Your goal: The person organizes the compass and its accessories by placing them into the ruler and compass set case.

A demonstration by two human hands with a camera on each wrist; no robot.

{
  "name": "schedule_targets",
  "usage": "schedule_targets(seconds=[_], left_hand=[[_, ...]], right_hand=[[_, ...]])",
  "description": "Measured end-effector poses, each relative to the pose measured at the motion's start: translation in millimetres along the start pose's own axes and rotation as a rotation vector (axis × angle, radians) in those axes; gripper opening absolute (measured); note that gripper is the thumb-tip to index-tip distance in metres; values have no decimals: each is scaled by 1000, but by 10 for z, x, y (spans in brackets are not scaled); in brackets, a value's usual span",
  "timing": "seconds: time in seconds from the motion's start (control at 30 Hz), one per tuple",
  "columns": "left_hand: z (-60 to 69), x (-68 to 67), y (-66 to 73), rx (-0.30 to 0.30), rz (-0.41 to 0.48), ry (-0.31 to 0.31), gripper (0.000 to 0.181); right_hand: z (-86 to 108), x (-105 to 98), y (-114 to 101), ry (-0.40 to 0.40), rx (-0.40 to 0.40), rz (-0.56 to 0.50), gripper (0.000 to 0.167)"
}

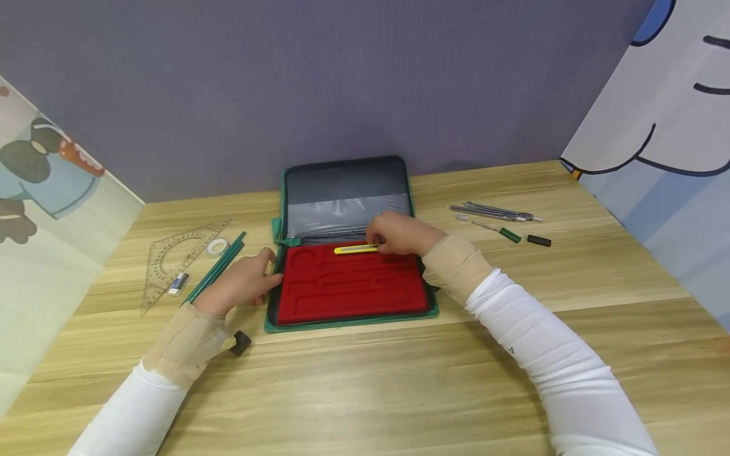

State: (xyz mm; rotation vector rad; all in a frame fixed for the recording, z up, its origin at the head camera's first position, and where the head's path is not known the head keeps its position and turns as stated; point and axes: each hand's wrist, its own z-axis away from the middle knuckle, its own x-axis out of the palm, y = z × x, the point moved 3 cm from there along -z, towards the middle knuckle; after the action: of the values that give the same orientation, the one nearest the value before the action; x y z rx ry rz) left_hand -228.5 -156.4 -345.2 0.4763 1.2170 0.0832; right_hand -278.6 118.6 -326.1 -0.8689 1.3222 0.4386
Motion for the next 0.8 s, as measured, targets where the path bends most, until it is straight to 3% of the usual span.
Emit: schedule_targets(seconds=[0.8], left_hand=[[-5,7,-11,-9,3,-2,43]], right_hand=[[39,22,-4,60,75,-24,11]])
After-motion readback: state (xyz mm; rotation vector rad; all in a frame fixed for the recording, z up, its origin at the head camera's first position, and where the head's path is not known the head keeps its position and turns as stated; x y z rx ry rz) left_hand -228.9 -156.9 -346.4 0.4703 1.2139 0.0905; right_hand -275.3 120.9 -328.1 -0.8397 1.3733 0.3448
